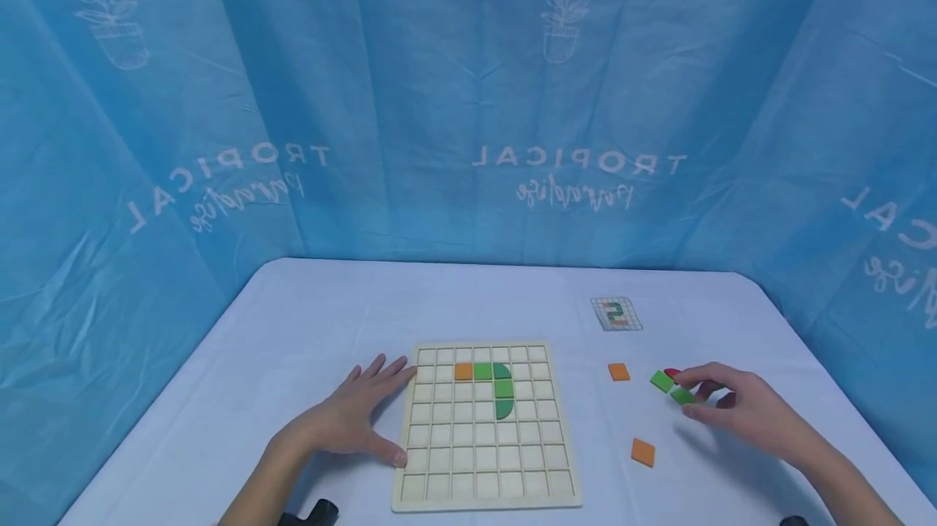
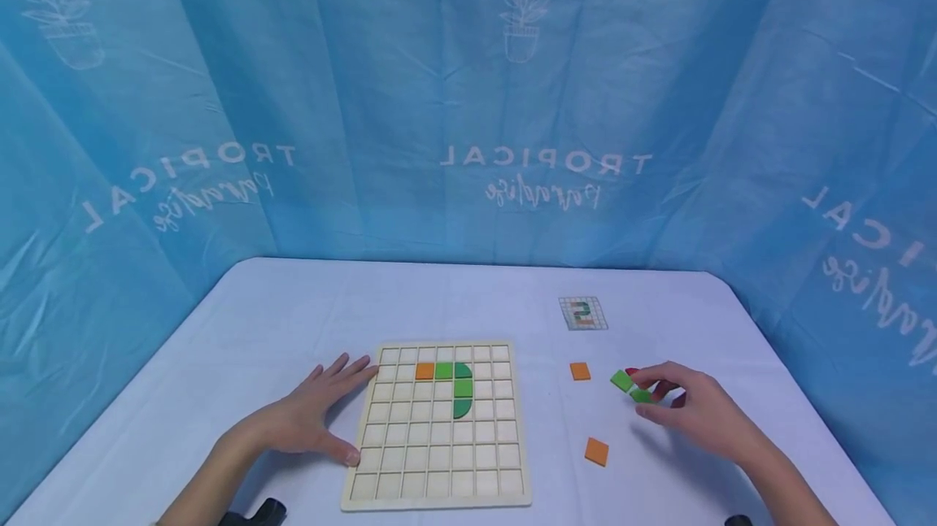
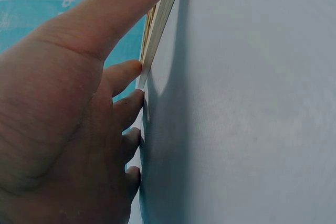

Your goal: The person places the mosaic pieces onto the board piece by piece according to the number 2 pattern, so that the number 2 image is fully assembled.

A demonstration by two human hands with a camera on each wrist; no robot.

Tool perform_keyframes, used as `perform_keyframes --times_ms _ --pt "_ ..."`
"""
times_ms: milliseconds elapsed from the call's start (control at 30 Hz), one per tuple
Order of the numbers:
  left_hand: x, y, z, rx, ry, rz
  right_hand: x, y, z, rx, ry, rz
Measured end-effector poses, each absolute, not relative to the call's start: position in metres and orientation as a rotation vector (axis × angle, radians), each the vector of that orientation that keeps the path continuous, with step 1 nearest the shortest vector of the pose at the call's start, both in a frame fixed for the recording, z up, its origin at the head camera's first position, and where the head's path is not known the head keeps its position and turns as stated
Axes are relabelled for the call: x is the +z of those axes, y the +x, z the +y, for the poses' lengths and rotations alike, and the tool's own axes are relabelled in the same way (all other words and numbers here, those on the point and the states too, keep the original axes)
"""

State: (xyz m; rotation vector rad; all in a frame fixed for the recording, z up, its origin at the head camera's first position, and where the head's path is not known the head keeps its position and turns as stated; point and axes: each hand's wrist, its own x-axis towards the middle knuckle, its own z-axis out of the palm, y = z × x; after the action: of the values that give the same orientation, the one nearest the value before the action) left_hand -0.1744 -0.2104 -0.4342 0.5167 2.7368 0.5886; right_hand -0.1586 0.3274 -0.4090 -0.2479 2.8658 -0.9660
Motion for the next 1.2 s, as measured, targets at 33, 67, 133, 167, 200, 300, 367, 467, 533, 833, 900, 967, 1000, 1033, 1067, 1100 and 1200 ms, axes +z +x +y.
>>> perform_keyframes --times_ms 33,67,133,167,200,300,367,467,533,833,900,967,1000,1033,1067,1100,1200 --pt "-0.435 -0.174 -0.211 0.593 0.516 2.734 -0.409 -0.158 0.329 -0.97 -0.23 2.855" --pt "-0.435 -0.174 -0.211 0.594 0.518 2.733 -0.409 -0.158 0.331 -0.977 -0.214 2.845" --pt "-0.435 -0.174 -0.211 0.597 0.52 2.733 -0.409 -0.158 0.333 -0.967 -0.181 2.843" --pt "-0.436 -0.174 -0.212 0.596 0.521 2.735 -0.409 -0.159 0.334 -0.96 -0.167 2.846" --pt "-0.436 -0.173 -0.212 0.593 0.521 2.738 -0.41 -0.159 0.335 -0.956 -0.155 2.85" --pt "-0.436 -0.173 -0.212 0.596 0.535 2.738 -0.411 -0.158 0.338 -0.938 -0.121 2.866" --pt "-0.436 -0.173 -0.211 0.599 0.545 2.737 -0.412 -0.158 0.339 -0.937 -0.114 2.864" --pt "-0.436 -0.173 -0.211 0.606 0.551 2.734 -0.413 -0.156 0.34 -0.92 -0.11 2.866" --pt "-0.436 -0.174 -0.21 0.606 0.555 2.734 -0.414 -0.155 0.342 -0.898 -0.115 2.879" --pt "-0.435 -0.175 -0.211 0.604 0.584 2.737 -0.419 -0.158 0.345 -0.789 -0.075 2.875" --pt "-0.434 -0.175 -0.211 0.611 0.596 2.735 -0.419 -0.16 0.344 -0.785 -0.073 2.869" --pt "-0.434 -0.175 -0.212 0.618 0.6 2.734 -0.419 -0.162 0.341 -0.78 -0.073 2.868" --pt "-0.434 -0.174 -0.212 0.62 0.599 2.733 -0.42 -0.162 0.34 -0.777 -0.073 2.868" --pt "-0.435 -0.174 -0.212 0.622 0.595 2.734 -0.419 -0.163 0.339 -0.771 -0.072 2.868" --pt "-0.435 -0.175 -0.212 0.623 0.591 2.734 -0.419 -0.163 0.338 -0.766 -0.072 2.869" --pt "-0.435 -0.174 -0.212 0.618 0.58 2.734 -0.419 -0.164 0.337 -0.766 -0.068 2.865" --pt "-0.435 -0.174 -0.211 0.613 0.554 2.73 -0.42 -0.166 0.336 -0.748 -0.063 2.864"
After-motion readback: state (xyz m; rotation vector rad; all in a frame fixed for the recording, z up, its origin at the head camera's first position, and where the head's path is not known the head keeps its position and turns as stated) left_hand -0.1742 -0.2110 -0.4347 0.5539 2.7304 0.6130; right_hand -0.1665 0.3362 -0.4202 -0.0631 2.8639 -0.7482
